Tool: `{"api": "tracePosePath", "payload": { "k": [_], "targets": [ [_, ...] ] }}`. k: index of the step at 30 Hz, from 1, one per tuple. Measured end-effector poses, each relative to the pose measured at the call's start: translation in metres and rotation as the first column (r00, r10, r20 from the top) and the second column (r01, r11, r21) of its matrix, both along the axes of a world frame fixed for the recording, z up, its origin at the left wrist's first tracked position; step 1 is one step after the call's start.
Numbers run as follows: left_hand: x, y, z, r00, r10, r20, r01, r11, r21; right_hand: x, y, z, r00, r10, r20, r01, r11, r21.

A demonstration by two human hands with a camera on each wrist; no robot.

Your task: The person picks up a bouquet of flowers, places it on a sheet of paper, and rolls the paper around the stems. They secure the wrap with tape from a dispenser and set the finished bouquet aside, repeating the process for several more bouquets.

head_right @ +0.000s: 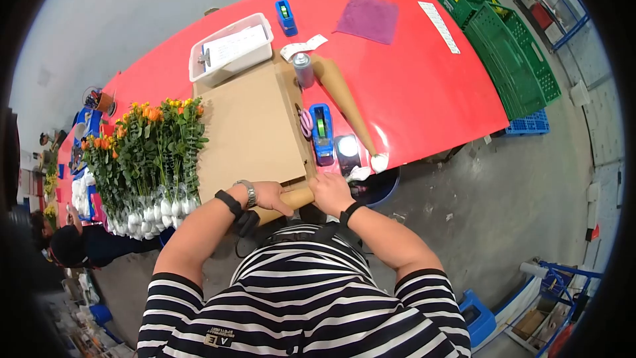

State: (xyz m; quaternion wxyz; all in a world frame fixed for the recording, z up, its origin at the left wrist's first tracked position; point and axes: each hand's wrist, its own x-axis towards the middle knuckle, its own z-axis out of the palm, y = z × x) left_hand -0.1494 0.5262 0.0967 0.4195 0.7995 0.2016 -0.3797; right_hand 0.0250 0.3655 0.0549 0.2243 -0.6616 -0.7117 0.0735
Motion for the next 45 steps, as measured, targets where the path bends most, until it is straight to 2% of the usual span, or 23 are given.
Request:
{"api": "tracePosePath", "payload": {
  "k": [1,2,4,6,9,10,12,14,16,17,19,24,26,27,28,30,31,34,36,38,40,43,45],
  "targets": [
    [0.0,-0.005,0.003,1.0,-0.02,-0.008,0.02,0.995,0.098,-0.002,-0.004,0.004,1.0,-0.022,-0.02,0.017,0.967,-0.254],
    [0.0,-0.011,0.006,0.999,-0.041,-0.018,0.044,0.98,0.194,-0.004,-0.002,0.005,0.999,-0.033,-0.028,0.025,0.968,-0.251],
    [0.003,-0.033,0.025,0.993,-0.117,0.001,0.105,0.903,0.416,-0.004,-0.001,0.003,0.986,-0.023,-0.168,-0.107,0.683,-0.722],
    [0.006,-0.038,0.028,0.98,-0.197,-0.014,0.173,0.823,0.542,-0.007,-0.009,-0.005,0.991,-0.012,-0.13,-0.062,0.829,-0.556],
    [0.0,-0.023,0.022,0.994,-0.021,-0.105,0.043,0.977,0.211,-0.006,-0.018,-0.016,0.999,0.036,-0.007,-0.036,0.996,-0.084],
    [-0.003,-0.02,0.017,0.984,0.08,-0.156,-0.085,0.996,-0.022,-0.006,-0.017,-0.012,0.999,0.038,-0.008,-0.039,0.996,-0.085],
    [-0.004,-0.028,0.013,0.983,0.036,-0.18,-0.029,0.999,0.043,-0.01,-0.014,-0.001,0.999,0.022,-0.046,-0.04,0.887,-0.461],
    [-0.004,-0.046,0.018,0.99,-0.136,0.029,0.098,0.832,0.546,-0.009,-0.009,0.003,0.976,-0.02,-0.215,-0.135,0.723,-0.678],
    [0.0,-0.041,0.02,0.983,-0.169,0.074,0.093,0.8,0.593,-0.014,-0.013,0.01,0.986,-0.072,-0.152,-0.028,0.82,-0.572],
    [0.002,-0.033,0.022,0.995,-0.096,-0.006,0.09,0.898,0.431,-0.013,-0.014,0.004,0.985,-0.081,-0.154,-0.023,0.818,-0.574],
    [0.001,-0.022,0.021,0.988,0.032,-0.152,-0.023,0.998,0.061,-0.01,-0.016,-0.007,0.999,-0.018,-0.045,0.014,0.995,-0.097],
    [-0.006,-0.037,0.017,0.998,0.009,-0.066,0.007,0.97,0.244,-0.012,-0.008,-0.002,0.996,0.001,-0.089,-0.036,0.919,-0.393],
    [-0.005,-0.049,0.02,0.965,-0.247,0.088,0.137,0.761,0.634,-0.007,0.003,-0.005,0.85,-0.167,-0.499,-0.341,0.547,-0.765],
    [-0.004,-0.049,0.024,0.948,-0.305,0.09,0.174,0.734,0.656,-0.005,0.006,-0.004,0.834,-0.16,-0.528,-0.399,0.486,-0.777],
    [-0.003,-0.047,0.027,0.948,-0.305,0.09,0.174,0.734,0.656,-0.008,0.003,-0.003,0.834,-0.16,-0.528,-0.4,0.486,-0.777],
    [0.0,-0.041,0.035,0.98,-0.188,-0.061,0.195,0.866,0.461,-0.018,-0.008,0.002,0.956,0.023,-0.292,-0.141,0.91,-0.39],
    [-0.004,-0.038,0.032,0.981,-0.186,-0.06,0.193,0.868,0.458,-0.025,-0.006,-0.002,0.97,0.068,-0.233,-0.142,0.939,-0.313],
    [-0.015,-0.034,0.028,0.993,-0.101,-0.06,0.115,0.942,0.316,-0.029,0.003,0.008,0.985,0.104,-0.136,-0.149,0.911,-0.384],
    [-0.024,-0.044,0.033,0.979,-0.15,0.138,0.056,0.849,0.526,-0.028,0.013,0.007,0.975,0.112,-0.191,-0.199,0.823,-0.532],
    [-0.031,-0.046,0.025,0.972,-0.186,0.143,0.075,0.823,0.563,-0.023,0.02,-0.012,0.87,0.067,-0.488,-0.41,0.649,-0.641],
    [-0.038,-0.044,0.024,0.981,-0.097,0.168,-0.008,0.845,0.535,-0.006,0.025,0.001,0.702,-0.063,-0.71,-0.456,0.725,-0.516],
    [-0.069,-0.038,0.029,0.994,0.011,0.108,-0.067,0.844,0.532,0.034,0.047,-0.029,0.687,-0.331,-0.647,0.238,0.944,-0.23],
    [-0.088,-0.038,0.039,0.982,0.152,0.113,-0.189,0.819,0.541,0.066,0.059,-0.055,0.442,-0.648,-0.62,0.6,0.728,-0.332]
  ]
}}
